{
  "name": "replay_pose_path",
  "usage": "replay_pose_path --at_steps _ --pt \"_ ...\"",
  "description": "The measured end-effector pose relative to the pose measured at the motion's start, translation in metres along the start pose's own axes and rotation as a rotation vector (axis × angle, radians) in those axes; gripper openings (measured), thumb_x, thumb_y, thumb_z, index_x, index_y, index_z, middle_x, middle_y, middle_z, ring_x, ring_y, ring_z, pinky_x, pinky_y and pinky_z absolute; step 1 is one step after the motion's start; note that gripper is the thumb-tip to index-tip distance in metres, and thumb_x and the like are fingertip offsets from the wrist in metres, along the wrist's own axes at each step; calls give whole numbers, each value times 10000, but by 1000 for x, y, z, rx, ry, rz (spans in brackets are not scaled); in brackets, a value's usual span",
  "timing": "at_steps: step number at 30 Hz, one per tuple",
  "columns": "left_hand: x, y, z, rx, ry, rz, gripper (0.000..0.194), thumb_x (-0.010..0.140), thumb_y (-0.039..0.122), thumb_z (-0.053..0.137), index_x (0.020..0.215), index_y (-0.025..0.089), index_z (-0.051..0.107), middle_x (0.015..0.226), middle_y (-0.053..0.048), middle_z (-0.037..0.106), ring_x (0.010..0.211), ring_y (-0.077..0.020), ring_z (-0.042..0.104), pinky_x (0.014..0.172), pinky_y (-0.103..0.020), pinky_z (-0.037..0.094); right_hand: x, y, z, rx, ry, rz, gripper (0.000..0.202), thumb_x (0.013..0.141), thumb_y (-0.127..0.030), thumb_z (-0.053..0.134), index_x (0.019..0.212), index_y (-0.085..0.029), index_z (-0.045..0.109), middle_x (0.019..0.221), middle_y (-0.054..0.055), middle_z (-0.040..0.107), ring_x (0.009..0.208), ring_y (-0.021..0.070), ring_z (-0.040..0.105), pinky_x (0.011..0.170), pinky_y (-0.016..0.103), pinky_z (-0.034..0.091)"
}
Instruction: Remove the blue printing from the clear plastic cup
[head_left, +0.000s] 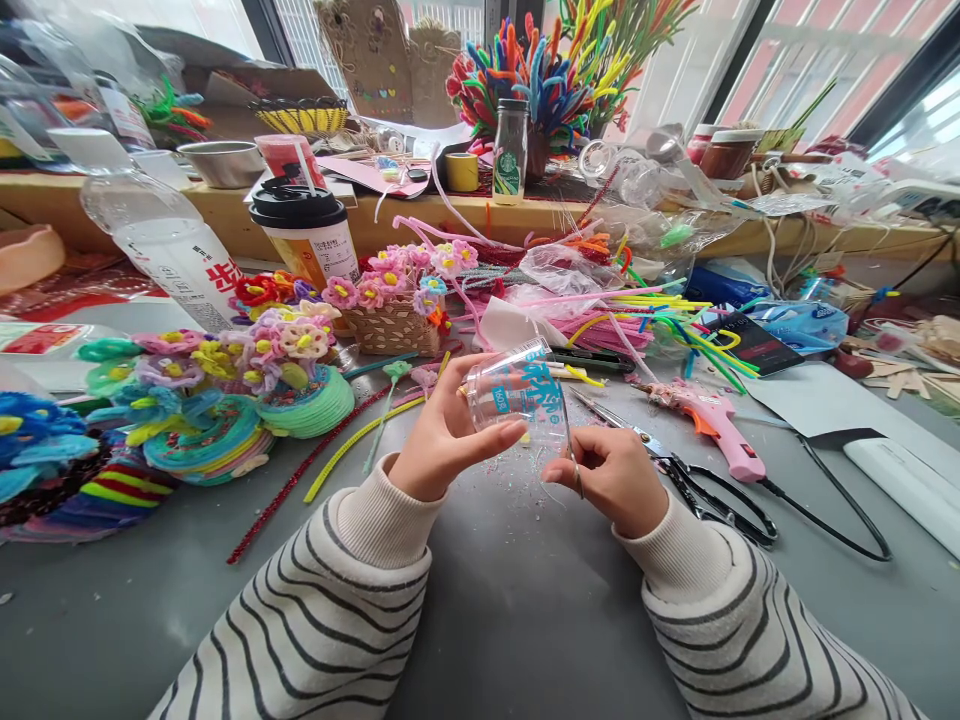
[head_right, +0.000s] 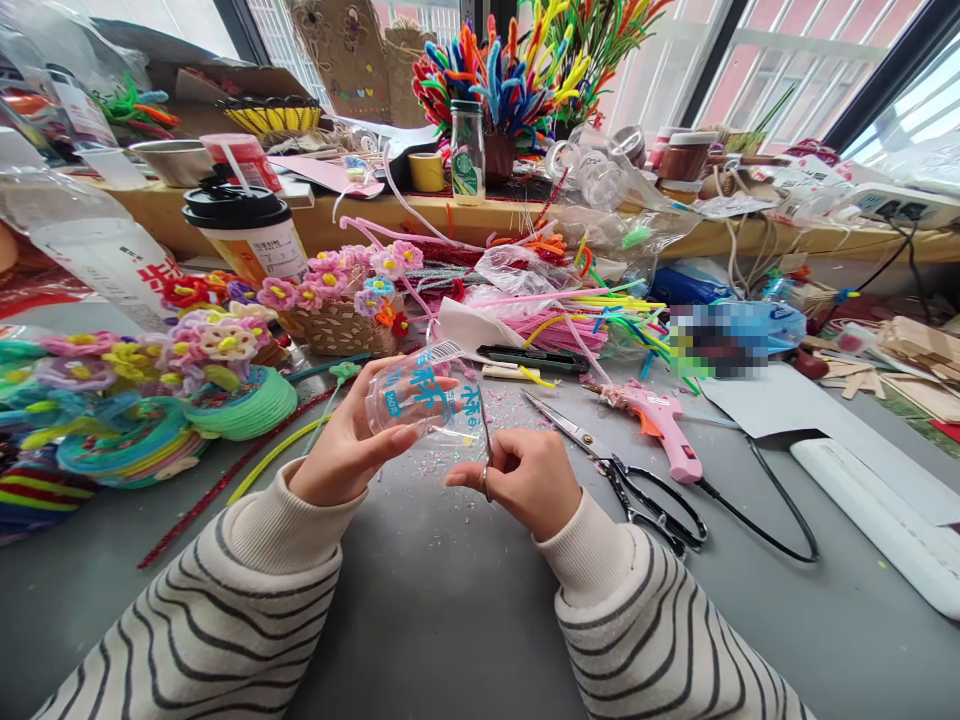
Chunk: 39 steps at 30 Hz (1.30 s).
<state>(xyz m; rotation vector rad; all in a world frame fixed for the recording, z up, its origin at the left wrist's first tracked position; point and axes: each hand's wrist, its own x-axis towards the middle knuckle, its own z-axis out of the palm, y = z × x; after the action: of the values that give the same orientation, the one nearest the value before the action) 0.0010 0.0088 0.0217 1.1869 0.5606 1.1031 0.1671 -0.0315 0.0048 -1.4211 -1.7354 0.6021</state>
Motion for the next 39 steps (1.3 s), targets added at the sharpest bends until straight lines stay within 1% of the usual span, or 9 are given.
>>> replay_pose_path --at_steps 5,8,12,18,25,29,32,36,39 --pt "1 1 0 -14 5 1 500 587 231 721 1005 231 447 1009 -51 570 1057 -236 511 826 -359 456 0 -1 1 -23 60 -51 625 598 -749 423 380 -192 245 351 -56 304 380 56 237 377 212 235" --pt "1 2 0 -9 12 -4 502 588 236 720 1005 230 442 1012 -55 570 1055 -237 511 818 -356 454 0 0 1 -32 48 -42 616 603 -749 420 388 -193 263 357 -53 317 383 59 251 380 211 241" --pt "0 2 0 5 -7 -29 527 570 230 731 1013 226 446 1005 -57 572 1039 -242 520 825 -371 450 0 -1 1 -50 23 -39 618 604 -758 402 391 -192 276 360 -55 304 382 60 255 376 211 234" --pt "1 1 -1 -1 3 -19 511 585 233 722 1010 224 438 993 -56 579 1048 -244 517 831 -382 448 0 -1 2 -45 78 -63 630 609 -764 384 385 -193 238 359 -52 298 386 60 244 377 210 234" --pt "-1 4 3 7 -33 -62 494 586 219 718 994 220 441 975 -53 578 972 -227 560 812 -374 459 -1 -2 2 -53 66 -43 622 599 -764 400 387 -191 278 353 -51 313 373 59 258 373 211 235" --pt "0 4 3 -6 -15 -60 522 564 243 733 994 224 437 989 -56 574 999 -237 544 832 -393 446 -2 -1 4 -34 81 -51 618 632 -743 394 373 -189 305 345 -43 346 374 60 272 383 210 266" --pt "0 3 3 -22 -9 -58 542 559 257 736 1003 225 429 974 -54 577 971 -231 558 836 -404 443 -2 -1 5 -36 89 -49 614 644 -730 400 372 -186 317 345 -43 341 375 60 271 380 210 257" --pt "-1 3 3 -25 -48 -67 511 567 239 731 983 222 436 946 -45 583 873 -195 596 780 -356 470 -1 -3 4 -16 85 -63 619 620 -752 393 386 -183 324 363 -49 314 380 57 257 370 209 227" --pt "-1 4 3 -33 -67 -77 497 571 225 730 973 222 439 931 -32 581 851 -177 601 769 -332 471 -2 -2 4 -4 91 -54 609 616 -733 434 382 -185 308 366 -53 299 382 57 247 373 210 225"
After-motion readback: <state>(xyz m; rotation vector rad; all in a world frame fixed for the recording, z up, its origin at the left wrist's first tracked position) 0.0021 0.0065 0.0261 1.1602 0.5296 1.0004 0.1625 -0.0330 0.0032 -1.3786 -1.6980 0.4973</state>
